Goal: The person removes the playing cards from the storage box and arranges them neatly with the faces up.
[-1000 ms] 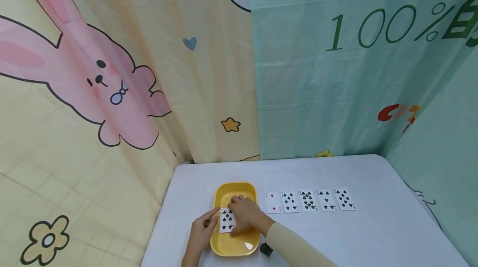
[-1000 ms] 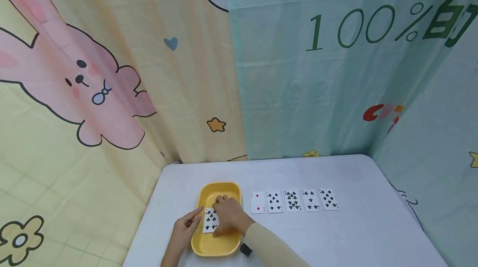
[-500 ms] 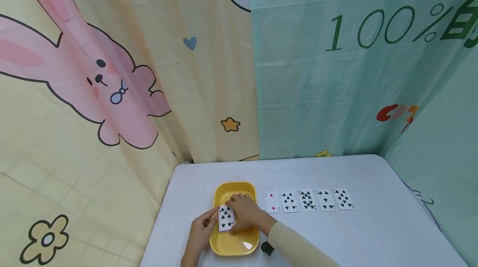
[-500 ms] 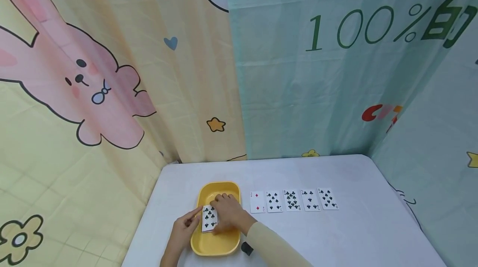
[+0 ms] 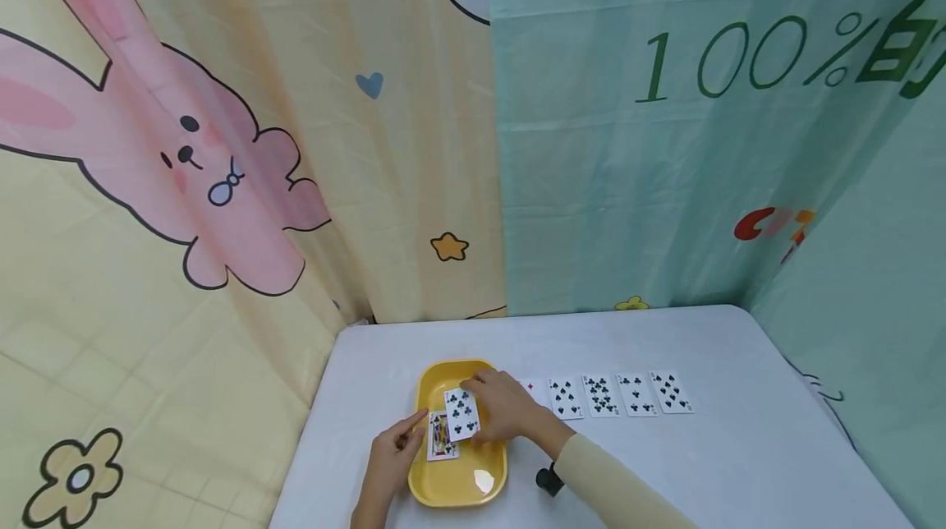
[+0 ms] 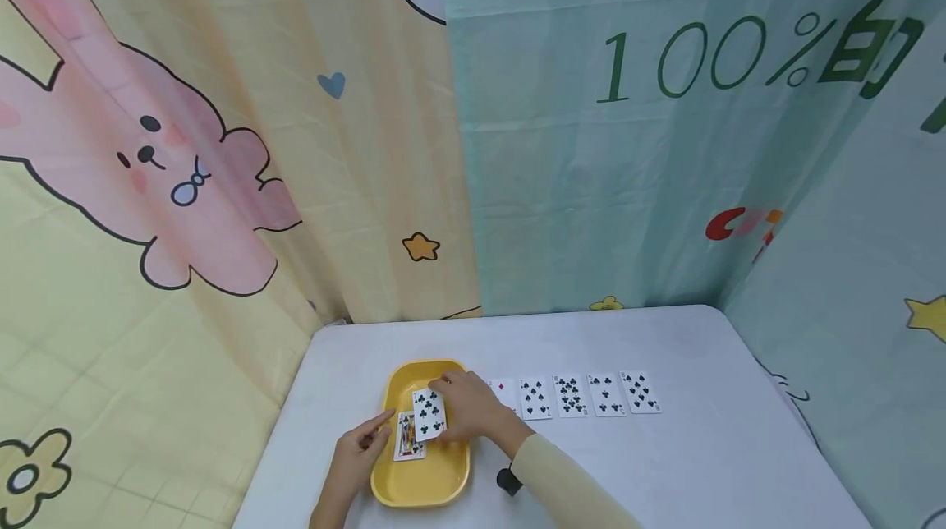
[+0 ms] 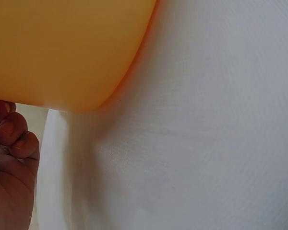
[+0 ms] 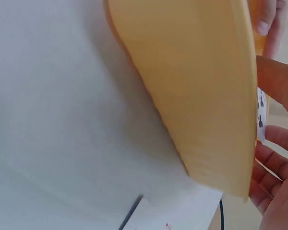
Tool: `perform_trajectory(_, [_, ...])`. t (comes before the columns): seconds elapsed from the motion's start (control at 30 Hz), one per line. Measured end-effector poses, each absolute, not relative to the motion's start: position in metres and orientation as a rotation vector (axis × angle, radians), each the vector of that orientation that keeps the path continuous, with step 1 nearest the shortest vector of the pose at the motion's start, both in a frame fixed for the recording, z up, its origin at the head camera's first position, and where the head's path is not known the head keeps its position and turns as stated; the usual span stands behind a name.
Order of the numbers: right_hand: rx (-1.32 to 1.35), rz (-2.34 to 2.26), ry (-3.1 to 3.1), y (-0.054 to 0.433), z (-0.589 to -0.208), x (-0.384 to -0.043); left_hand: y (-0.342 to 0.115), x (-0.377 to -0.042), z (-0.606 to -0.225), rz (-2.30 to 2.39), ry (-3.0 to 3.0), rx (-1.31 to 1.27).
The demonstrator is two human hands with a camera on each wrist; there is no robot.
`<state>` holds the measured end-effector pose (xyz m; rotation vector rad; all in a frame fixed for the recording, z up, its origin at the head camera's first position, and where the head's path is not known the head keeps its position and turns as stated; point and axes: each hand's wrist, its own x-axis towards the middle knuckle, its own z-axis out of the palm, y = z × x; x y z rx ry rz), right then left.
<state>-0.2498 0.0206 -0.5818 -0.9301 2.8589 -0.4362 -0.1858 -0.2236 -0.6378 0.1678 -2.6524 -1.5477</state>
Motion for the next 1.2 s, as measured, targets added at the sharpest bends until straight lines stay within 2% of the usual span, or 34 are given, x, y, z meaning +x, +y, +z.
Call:
perform_trajectory(0.33, [-0.836, -0.499, 2.904, 0.050, -0.562, -0.248, -0.224, -0.185, -0.639, -1.519, -2.631, 0.110])
perform_trajectory(0.63, [-0.744, -0.491, 2.961, 0.079, -0.559, -0.251, -0.225, -0.185, -0.639, -1.552, -2.635, 0.117])
perform_trajectory(1.2, [-0.682, -0.427, 3.069, 0.175, -0.559, -0.258, -0.224, -0.185, -0.638, -1.547, -2.644, 0.150])
